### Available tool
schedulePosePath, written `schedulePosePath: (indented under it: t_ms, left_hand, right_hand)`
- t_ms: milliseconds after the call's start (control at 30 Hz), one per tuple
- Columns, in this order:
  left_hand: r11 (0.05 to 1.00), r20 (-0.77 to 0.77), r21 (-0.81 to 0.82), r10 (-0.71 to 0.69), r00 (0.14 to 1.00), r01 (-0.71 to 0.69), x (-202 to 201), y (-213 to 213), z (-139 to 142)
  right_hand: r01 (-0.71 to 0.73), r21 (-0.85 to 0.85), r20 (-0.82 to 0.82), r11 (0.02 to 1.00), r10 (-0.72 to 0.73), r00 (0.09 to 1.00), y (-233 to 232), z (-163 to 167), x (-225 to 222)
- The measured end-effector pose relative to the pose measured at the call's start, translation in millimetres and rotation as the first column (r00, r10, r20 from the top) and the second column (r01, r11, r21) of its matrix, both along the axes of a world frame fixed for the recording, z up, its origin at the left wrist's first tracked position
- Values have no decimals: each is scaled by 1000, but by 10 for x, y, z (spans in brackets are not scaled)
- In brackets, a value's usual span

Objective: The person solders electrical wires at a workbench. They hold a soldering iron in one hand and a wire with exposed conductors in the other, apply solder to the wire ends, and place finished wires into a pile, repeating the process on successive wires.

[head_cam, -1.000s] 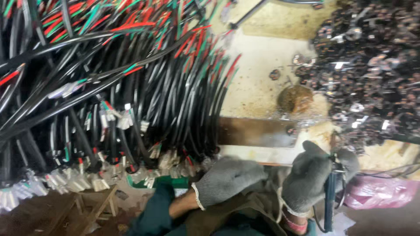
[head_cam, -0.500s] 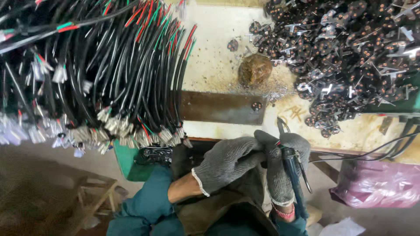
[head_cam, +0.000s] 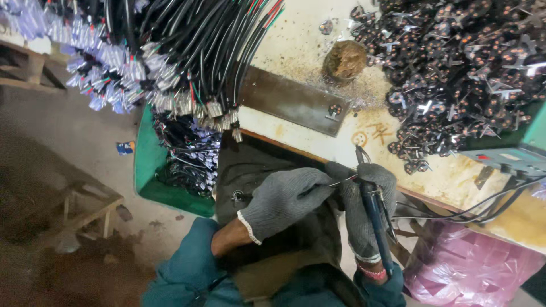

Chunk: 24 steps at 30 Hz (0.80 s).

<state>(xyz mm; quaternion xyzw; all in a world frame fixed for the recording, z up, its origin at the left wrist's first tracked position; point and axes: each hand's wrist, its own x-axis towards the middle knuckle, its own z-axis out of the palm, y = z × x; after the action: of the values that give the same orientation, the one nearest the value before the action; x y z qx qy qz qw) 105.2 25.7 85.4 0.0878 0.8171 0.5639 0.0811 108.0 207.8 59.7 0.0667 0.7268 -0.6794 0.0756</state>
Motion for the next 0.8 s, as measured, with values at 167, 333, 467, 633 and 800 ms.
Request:
schedulePosePath:
  t_ms: [167, 333, 467, 633, 800]
  left_hand:
    - [1000, -26, -3, -5, 1000, 5, 5, -98, -33]
    - [987, 381, 103, 76, 921, -124, -19, -209, -108]
    - [984, 147, 21, 174, 974, -179, -172, -337, -297]
    - [997, 2, -74, 30, 1000, -29, -332, -457, -442]
    - [998, 108, 31, -52, 993, 49, -455, -520, -426]
  right_hand:
    - [-127, 365, -76, 922, 165, 983, -70, 141, -103]
    - [-77, 69, 8, 995, 77, 997, -228, 43, -143]
    - [75, -6, -98, 997, -75, 992, -368, -180, -113]
    - [95, 185, 19, 978, -100, 995, -442, -293, -119]
    - [137, 519, -224, 844, -20, 974, -395, -386, -171]
